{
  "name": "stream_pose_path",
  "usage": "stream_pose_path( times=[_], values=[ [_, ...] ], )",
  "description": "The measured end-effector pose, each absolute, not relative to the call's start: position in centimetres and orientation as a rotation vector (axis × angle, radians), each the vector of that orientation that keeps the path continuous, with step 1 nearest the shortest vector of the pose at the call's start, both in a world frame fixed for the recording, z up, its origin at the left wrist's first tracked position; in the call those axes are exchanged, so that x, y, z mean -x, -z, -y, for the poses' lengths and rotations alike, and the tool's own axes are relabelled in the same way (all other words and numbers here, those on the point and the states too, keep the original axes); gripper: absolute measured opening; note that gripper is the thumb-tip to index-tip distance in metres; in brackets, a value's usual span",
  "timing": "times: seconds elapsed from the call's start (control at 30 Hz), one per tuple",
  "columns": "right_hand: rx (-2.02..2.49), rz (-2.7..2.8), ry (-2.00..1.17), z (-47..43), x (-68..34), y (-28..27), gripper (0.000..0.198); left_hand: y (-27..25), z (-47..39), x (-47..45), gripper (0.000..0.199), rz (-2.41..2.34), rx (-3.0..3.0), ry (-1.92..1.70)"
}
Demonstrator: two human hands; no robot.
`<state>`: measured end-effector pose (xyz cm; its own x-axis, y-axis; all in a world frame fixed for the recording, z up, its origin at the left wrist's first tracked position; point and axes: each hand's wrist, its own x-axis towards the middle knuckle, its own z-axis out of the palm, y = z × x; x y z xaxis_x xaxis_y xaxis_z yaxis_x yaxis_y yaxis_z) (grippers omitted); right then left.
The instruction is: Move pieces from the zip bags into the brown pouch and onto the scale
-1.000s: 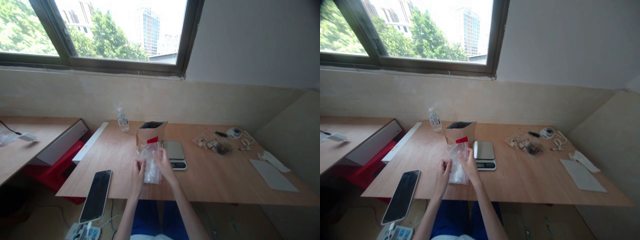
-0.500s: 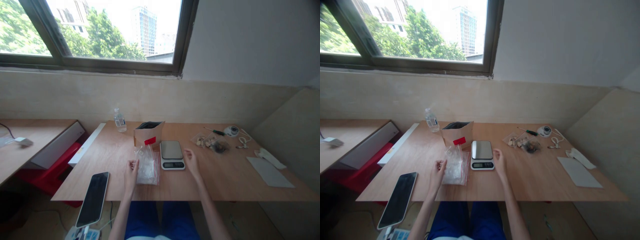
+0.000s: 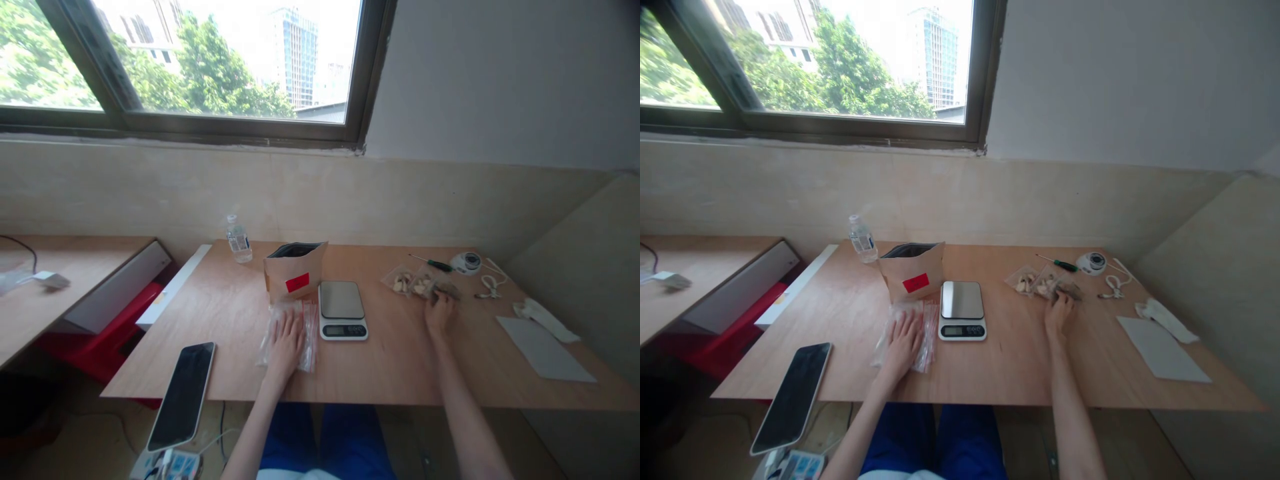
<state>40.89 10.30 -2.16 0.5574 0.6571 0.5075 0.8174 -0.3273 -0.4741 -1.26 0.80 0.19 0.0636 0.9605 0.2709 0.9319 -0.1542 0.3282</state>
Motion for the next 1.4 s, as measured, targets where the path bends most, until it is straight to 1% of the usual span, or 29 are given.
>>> stream_pose_path(
  times=[0.1, 0.2, 0.3, 0.37, 0.5, 0.57, 0.63, 0.73, 0.77, 0.8, 0.87, 0.9, 1.0, 1.07, 1.1, 1.2, 1.27, 1.4],
  values=[
    [2.051, 1.163, 0.249, -9.1, -40.8, 1.7, 0.041, 1.4, -1.2, 1.4, 0.048, -1.948, -2.223, -0.514],
    [1.964, 1.251, 0.106, -7.8, -40.7, 1.5, 0.043, 1.4, -1.5, 1.7, 0.048, -1.892, -2.135, -0.526],
    [1.867, 1.36, -0.06, -6.7, -40.9, 0.9, 0.04, 0.4, -1.6, 2.1, 0.044, -1.809, -1.99, -0.675],
    [1.877, 1.376, -0.087, -6.0, -40.9, -0.3, 0.039, -0.8, -1.5, 2.3, 0.04, -1.723, -1.872, -0.847],
    [1.989, 1.324, 0.023, -4.1, -38.7, -5.4, 0.049, -3.8, -0.3, 1.7, 0.033, -1.46, -1.624, -1.129],
    [1.919, 1.339, 0.027, -3.0, -35.9, -8.8, 0.048, -5.5, 0.5, 0.7, 0.03, -1.339, -1.523, -1.178],
    [1.812, 1.435, -0.114, -1.7, -32.2, -11.9, 0.043, -7.0, 1.2, -0.5, 0.031, -1.245, -1.516, -1.22],
    [1.485, 1.753, -0.541, -0.4, -26.3, -15.2, 0.035, -8.7, 1.9, -1.8, 0.043, -1.168, -1.562, -1.25],
    [1.393, 1.83, -0.667, -0.2, -24.6, -15.8, 0.035, -9.0, 2.0, -1.9, 0.043, -1.156, -1.587, -1.231],
    [1.33, 1.903, -0.759, -0.2, -23.1, -16.2, 0.034, -9.2, 2.1, -1.9, 0.038, -1.151, -1.614, -1.198],
    [1.272, 1.975, -0.803, -0.5, -20.6, -16.3, 0.032, -9.3, 2.1, -1.7, 0.022, -1.165, -1.636, -1.14],
    [1.264, 1.975, -0.754, -0.7, -19.6, -16.0, 0.029, -9.2, 2.2, -1.5, 0.021, -1.182, -1.615, -1.131],
    [1.288, 1.804, -0.435, -1.2, -17.0, -14.4, 0.013, -8.4, 2.2, -1.0, 0.024, -1.224, -1.407, -1.202],
    [1.309, 1.658, -0.321, -0.9, -15.3, -13.1, 0.016, -8.1, 2.2, -0.9, 0.023, -1.205, -1.257, -1.276],
    [1.308, 1.625, -0.35, -0.5, -14.5, -12.5, 0.016, -7.9, 2.2, -0.9, 0.023, -1.187, -1.196, -1.312],
    [1.224, 1.667, -0.65, 0.8, -12.6, -11.2, 0.009, -7.9, 2.2, -1.0, 0.023, -1.113, -1.055, -1.38],
    [1.169, 1.681, -0.785, 1.5, -11.8, -10.8, 0.011, -7.8, 2.3, -1.0, 0.023, -1.088, -0.978, -1.394],
    [1.123, 1.661, -0.823, 1.7, -11.7, -10.6, 0.011, -7.3, 2.4, -0.9, 0.024, -1.102, -0.887, -1.42]
  ],
)
